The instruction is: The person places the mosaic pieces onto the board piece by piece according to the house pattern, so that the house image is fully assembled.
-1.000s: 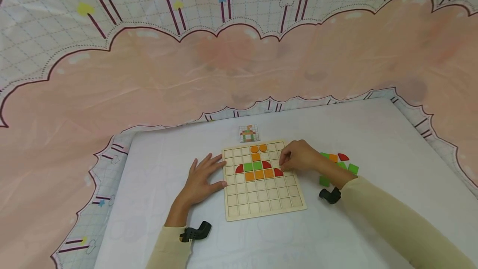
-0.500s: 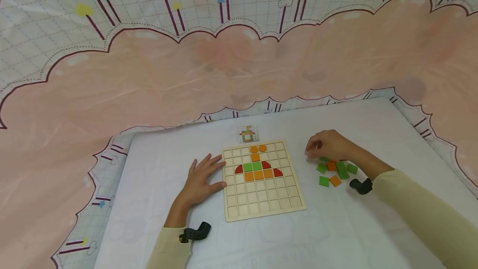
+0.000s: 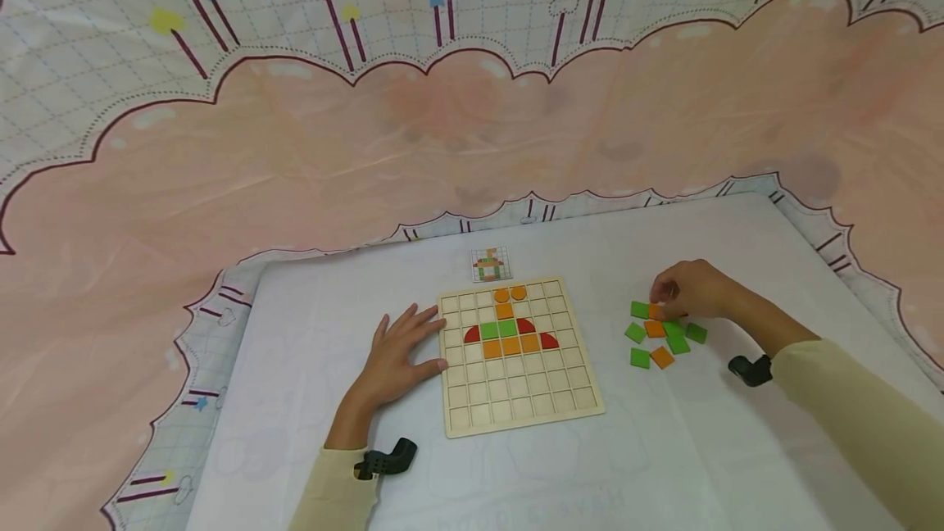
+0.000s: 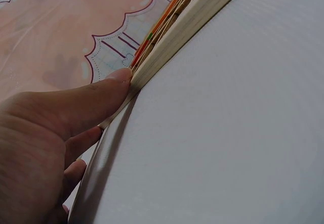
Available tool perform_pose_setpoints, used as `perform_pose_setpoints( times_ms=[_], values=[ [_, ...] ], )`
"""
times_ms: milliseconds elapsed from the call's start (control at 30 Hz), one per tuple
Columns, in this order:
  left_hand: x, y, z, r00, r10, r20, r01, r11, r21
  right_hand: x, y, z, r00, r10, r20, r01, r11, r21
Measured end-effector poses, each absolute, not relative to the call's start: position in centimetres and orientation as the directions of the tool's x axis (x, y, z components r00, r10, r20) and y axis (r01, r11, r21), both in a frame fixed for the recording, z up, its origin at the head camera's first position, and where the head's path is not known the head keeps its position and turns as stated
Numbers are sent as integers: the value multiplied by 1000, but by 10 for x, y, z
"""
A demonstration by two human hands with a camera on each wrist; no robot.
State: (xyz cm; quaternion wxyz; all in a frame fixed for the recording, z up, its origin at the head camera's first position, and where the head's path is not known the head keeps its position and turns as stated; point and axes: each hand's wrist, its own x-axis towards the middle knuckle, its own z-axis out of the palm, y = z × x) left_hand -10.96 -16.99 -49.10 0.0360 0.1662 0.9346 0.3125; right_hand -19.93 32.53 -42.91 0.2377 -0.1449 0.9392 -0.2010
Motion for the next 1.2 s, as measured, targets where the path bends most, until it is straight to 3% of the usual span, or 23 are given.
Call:
perform_pose_setpoints(
  times_ms=[667, 1200],
  values=[
    [-109, -170, -493, -940, 337, 52, 300, 743, 599, -199, 315, -419, -825, -408, -391, -174, 842, -511],
    [-110, -171, -493, -940, 338, 45, 297, 748, 593, -210, 222, -424, -740, -602, -301, -237, 652, -720]
  ],
)
